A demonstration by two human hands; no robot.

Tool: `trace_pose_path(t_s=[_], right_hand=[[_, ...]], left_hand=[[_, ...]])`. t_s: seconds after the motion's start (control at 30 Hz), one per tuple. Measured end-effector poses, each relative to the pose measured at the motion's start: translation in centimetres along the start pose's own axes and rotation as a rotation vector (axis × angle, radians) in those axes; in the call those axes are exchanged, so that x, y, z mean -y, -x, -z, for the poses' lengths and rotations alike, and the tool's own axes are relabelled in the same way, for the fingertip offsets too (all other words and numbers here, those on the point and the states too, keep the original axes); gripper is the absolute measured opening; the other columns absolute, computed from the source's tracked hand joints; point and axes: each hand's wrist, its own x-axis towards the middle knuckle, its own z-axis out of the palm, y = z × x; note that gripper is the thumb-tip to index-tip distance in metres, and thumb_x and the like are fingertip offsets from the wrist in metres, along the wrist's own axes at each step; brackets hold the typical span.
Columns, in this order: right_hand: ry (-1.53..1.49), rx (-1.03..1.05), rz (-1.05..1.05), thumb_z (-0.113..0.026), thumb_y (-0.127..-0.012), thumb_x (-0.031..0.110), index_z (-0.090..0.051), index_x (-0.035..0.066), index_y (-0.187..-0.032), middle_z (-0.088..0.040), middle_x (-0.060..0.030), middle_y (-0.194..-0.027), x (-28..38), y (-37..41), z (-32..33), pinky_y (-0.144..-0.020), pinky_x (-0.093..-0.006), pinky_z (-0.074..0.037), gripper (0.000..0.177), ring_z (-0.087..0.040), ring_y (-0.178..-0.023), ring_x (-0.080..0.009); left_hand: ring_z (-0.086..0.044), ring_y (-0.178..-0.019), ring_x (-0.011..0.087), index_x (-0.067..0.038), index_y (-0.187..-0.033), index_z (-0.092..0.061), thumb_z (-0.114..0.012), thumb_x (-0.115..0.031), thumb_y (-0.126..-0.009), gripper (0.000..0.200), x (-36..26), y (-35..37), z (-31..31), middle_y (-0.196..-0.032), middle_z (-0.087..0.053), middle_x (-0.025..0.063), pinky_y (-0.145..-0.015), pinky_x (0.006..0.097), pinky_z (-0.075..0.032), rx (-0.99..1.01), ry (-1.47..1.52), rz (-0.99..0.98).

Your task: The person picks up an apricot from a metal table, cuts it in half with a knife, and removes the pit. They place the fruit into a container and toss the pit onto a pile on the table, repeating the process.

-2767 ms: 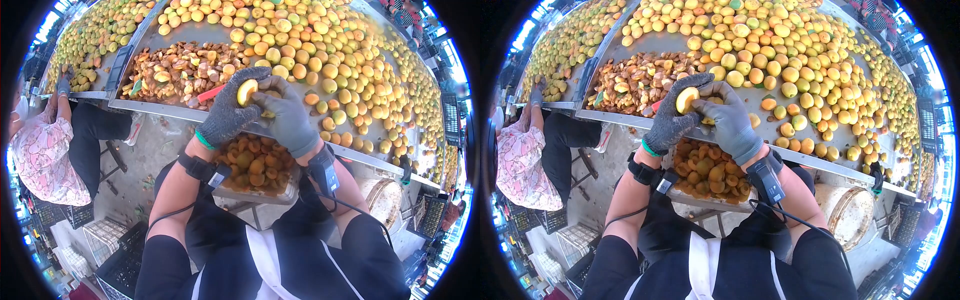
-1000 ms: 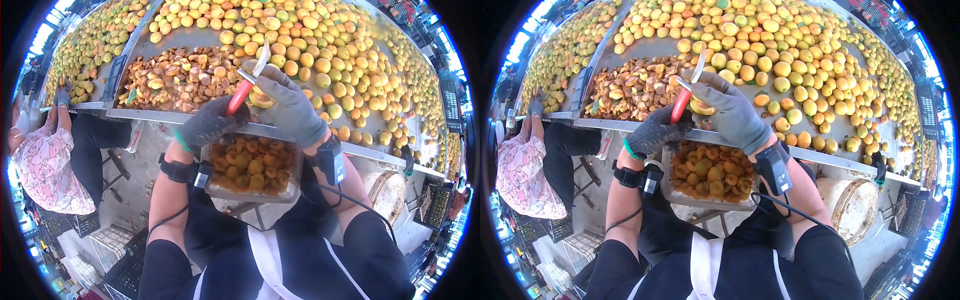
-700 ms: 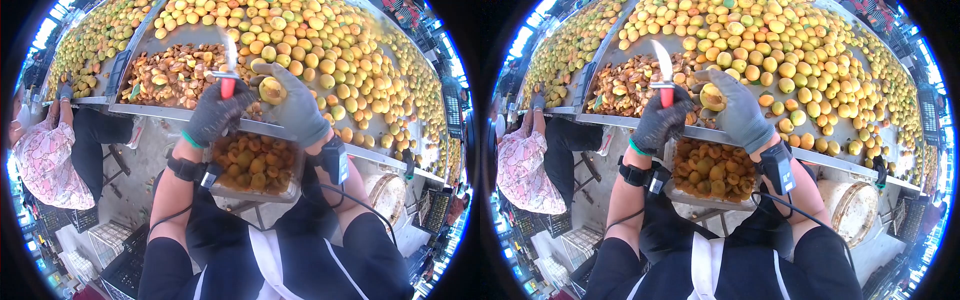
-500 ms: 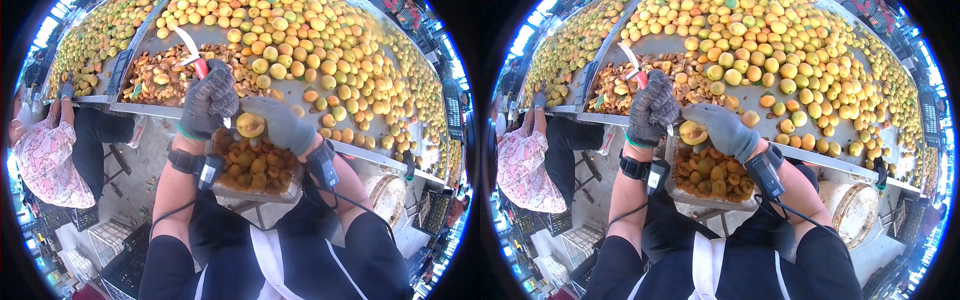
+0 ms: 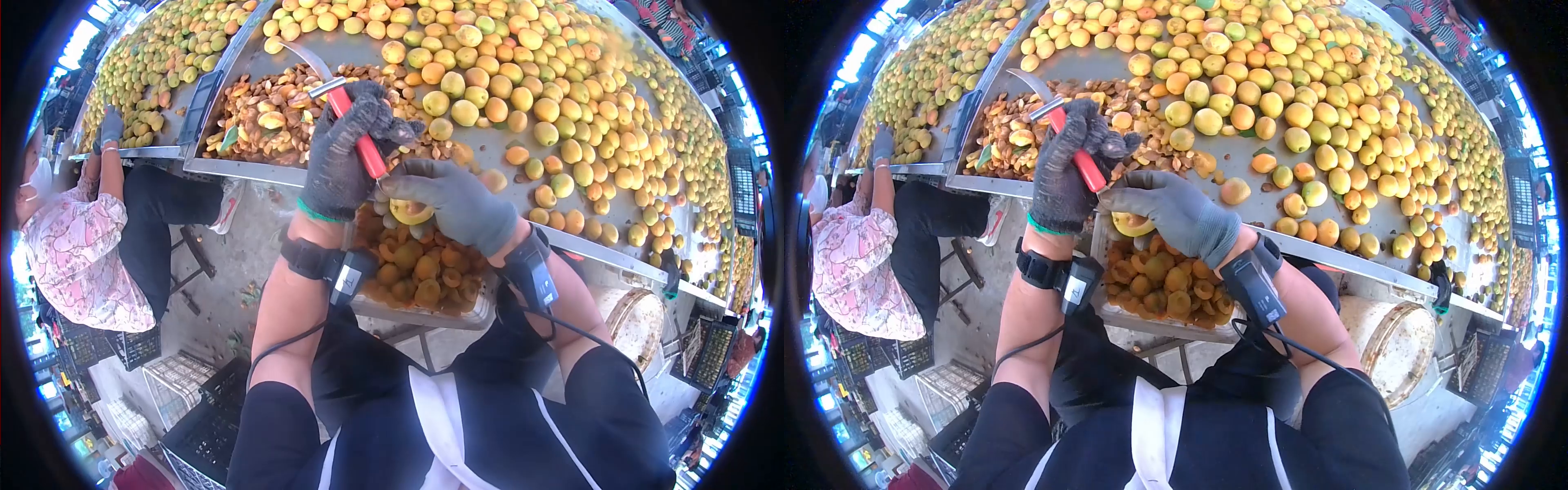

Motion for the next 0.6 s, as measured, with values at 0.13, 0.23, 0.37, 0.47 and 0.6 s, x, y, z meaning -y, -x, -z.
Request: trace_pose_path(t_s=[0.13, 0.23, 0.37, 0.47, 0.6], right_hand=[[0.843, -0.022, 0.737, -0.062, -0.093, 0.019, -0.06, 0.001, -0.119, -0.065, -0.0073, -0.113, -2.8, -0.4, 0.7, -0.077, -0.0288, -0.057, 0.032, -0.066, -0.097, -0.0157], [0.248, 0.064, 0.422, -0.057, -0.094, 0.012, -0.05, 0.0, -0.129, -0.061, -0.0103, -0.119, -2.2, 0.2, -0.6, -0.087, -0.037, -0.056, 0.038, -0.065, -0.105, -0.0229], [-0.579, 0.205, 0.093, -0.053, -0.094, 0.007, -0.042, 0.002, -0.136, -0.057, -0.0136, -0.124, -1.7, -0.1, -1.2, -0.09, -0.0376, -0.054, 0.044, -0.062, -0.111, -0.0277], [-0.471, 0.164, 0.132, -0.05, -0.095, 0.006, -0.043, 0.002, -0.134, -0.057, -0.0148, -0.124, -1.5, 0.1, -1.6, -0.087, -0.037, -0.056, 0.04, -0.063, -0.109, -0.027], [-0.37, 0.121, 0.215, -0.047, -0.095, 0.005, -0.046, 0.003, -0.131, -0.059, -0.0149, -0.118, -2.3, -0.1, -1.4, -0.084, -0.0389, -0.057, 0.036, -0.064, -0.106, -0.0262]], left_hand=[[-0.04, -0.051, 0.0041, -0.009, -0.117, -0.056, -0.055, -0.023, -0.098, 0.023, -1.4, -0.8, 2.3, -0.069, -0.043, -0.0049, -0.051, 0.0222, -0.038, 0.321, 0.111, -0.007], [-0.031, -0.046, 0.0018, -0.01, -0.113, -0.057, -0.052, -0.025, -0.101, 0.019, -1.2, -1.0, 2.4, -0.068, -0.04, -0.0064, -0.046, 0.0206, -0.03, 0.217, 0.083, -0.122], [-0.032, -0.043, 0.0051, -0.011, -0.097, -0.057, -0.054, -0.029, -0.1, 0.019, -1.4, -1.1, 2.3, -0.063, -0.039, -0.0055, -0.043, 0.0231, -0.032, 0.15, 0.05, -0.212], [-0.033, -0.041, 0.0067, -0.01, -0.088, -0.054, -0.055, -0.031, -0.099, 0.023, -1.3, -1.1, 2.6, -0.059, -0.039, -0.0049, -0.04, 0.0242, -0.032, 0.153, 0.065, -0.214], [-0.033, -0.04, 0.0072, -0.01, -0.085, -0.054, -0.054, -0.032, -0.099, 0.026, -1.3, -1.0, 2.7, -0.059, -0.039, -0.0043, -0.039, 0.0247, -0.032, 0.233, 0.079, -0.173]])
